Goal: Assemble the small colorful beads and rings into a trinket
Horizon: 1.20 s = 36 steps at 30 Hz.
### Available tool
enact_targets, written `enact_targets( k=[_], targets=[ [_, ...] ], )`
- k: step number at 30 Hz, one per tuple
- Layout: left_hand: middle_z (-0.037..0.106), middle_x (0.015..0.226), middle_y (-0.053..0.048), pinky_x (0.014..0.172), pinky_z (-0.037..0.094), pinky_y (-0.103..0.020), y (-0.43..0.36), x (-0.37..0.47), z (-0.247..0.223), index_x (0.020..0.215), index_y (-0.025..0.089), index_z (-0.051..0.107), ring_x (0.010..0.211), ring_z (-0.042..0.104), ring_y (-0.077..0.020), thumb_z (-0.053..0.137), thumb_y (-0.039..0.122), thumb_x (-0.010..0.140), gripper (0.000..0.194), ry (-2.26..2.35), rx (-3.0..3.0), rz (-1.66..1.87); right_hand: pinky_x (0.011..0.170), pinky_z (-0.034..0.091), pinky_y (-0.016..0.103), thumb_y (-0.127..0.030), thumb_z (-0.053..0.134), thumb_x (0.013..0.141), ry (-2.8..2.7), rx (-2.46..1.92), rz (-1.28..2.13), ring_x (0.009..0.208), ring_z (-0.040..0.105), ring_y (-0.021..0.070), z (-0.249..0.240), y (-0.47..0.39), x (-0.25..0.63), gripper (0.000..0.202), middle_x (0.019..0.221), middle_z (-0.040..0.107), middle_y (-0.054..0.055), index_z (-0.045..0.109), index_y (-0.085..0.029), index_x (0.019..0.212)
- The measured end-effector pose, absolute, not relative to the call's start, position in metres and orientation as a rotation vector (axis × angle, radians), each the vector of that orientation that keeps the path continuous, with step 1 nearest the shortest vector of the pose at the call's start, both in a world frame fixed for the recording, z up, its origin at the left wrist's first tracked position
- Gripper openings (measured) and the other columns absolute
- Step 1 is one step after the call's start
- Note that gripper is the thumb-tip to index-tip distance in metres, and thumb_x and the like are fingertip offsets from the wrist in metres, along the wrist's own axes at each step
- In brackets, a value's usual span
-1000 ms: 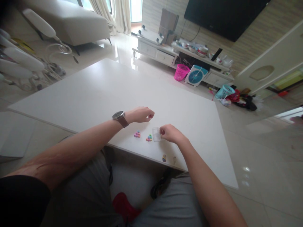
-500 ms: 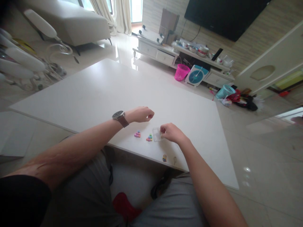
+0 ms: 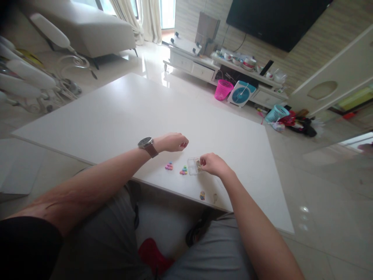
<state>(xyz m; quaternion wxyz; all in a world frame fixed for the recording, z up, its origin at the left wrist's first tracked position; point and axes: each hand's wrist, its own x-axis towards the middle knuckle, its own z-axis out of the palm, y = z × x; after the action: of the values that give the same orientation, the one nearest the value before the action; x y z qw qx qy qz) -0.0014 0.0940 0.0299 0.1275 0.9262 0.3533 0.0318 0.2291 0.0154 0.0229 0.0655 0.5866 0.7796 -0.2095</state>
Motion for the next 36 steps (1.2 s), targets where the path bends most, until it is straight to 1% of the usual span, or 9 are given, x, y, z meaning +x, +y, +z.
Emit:
enact_targets(
  k=[4,8,11,16,19,22,32,36],
  targets=[
    [0.073,0.090,-0.006,0.066,0.044,-0.029,0.095,-0.001,0.028,0.088,0.022,0.072,0.077,0.064,-0.0188,0.053,0.021,0.079,0.021,1.019,2.695,0.090,0.058,0.037,0.022,-0.026,0.070,0.075,2.294,1.740,-0.662,0.065,0.058,0.0127,0.023,0.015,0.228,0.008,0.074,0.071,0.002,0.070,-0.018,0.075],
    [0.073,0.090,-0.006,0.065,0.044,-0.028,0.095,-0.001,0.029,0.088,0.022,0.072,0.076,0.064,-0.0182,0.053,0.020,0.079,0.021,1.020,2.690,0.092,0.056,0.036,0.022,-0.023,0.068,0.075,2.296,1.705,-0.711,0.062,0.056,0.0116,0.025,0.014,0.226,0.007,0.069,0.068,0.001,0.068,-0.017,0.071],
    [0.073,0.090,-0.006,0.065,0.044,-0.028,0.094,-0.002,0.030,0.088,0.022,0.072,0.076,0.064,-0.0181,0.053,0.020,0.079,0.021,1.029,2.696,0.088,0.058,0.037,0.022,-0.021,0.064,0.076,2.342,1.793,-0.614,0.066,0.058,0.0122,0.025,0.017,0.228,0.008,0.075,0.070,0.002,0.072,-0.018,0.078],
    [0.073,0.090,-0.005,0.067,0.045,-0.028,0.095,-0.002,0.029,0.089,0.023,0.072,0.076,0.065,-0.0183,0.053,0.021,0.079,0.021,1.020,2.696,0.081,0.064,0.039,0.023,-0.027,0.064,0.080,2.382,1.883,-0.455,0.073,0.061,0.0138,0.022,0.021,0.228,0.011,0.083,0.073,0.002,0.073,-0.022,0.083],
    [0.073,0.090,-0.005,0.067,0.045,-0.028,0.095,-0.003,0.028,0.090,0.023,0.073,0.076,0.065,-0.0180,0.053,0.021,0.080,0.022,1.023,2.694,0.077,0.064,0.038,0.024,-0.026,0.064,0.079,2.368,1.892,-0.405,0.075,0.062,0.0144,0.019,0.022,0.224,0.011,0.085,0.073,0.000,0.073,-0.024,0.086],
    [0.073,0.091,-0.005,0.070,0.045,-0.028,0.096,-0.002,0.028,0.091,0.023,0.073,0.078,0.065,-0.0176,0.053,0.022,0.080,0.023,1.028,2.683,0.074,0.062,0.037,0.024,-0.024,0.064,0.079,2.320,1.870,-0.381,0.076,0.062,0.0143,0.017,0.023,0.221,0.011,0.085,0.073,-0.001,0.074,-0.025,0.085],
    [0.073,0.089,-0.005,0.067,0.044,-0.028,0.096,-0.003,0.028,0.088,0.023,0.072,0.076,0.064,-0.0182,0.054,0.021,0.078,0.021,1.019,2.669,0.106,0.061,0.036,0.024,-0.023,0.061,0.078,2.316,1.892,-0.363,0.075,0.060,0.0142,0.021,0.025,0.222,0.012,0.086,0.073,0.001,0.073,-0.024,0.082],
    [0.073,0.089,-0.005,0.064,0.043,-0.028,0.095,-0.005,0.029,0.088,0.023,0.072,0.075,0.063,-0.0182,0.053,0.022,0.079,0.021,1.016,2.685,0.091,0.062,0.037,0.023,-0.022,0.062,0.077,2.356,1.892,-0.466,0.071,0.058,0.0133,0.028,0.023,0.224,0.011,0.082,0.072,0.001,0.072,-0.021,0.080]
  ],
)
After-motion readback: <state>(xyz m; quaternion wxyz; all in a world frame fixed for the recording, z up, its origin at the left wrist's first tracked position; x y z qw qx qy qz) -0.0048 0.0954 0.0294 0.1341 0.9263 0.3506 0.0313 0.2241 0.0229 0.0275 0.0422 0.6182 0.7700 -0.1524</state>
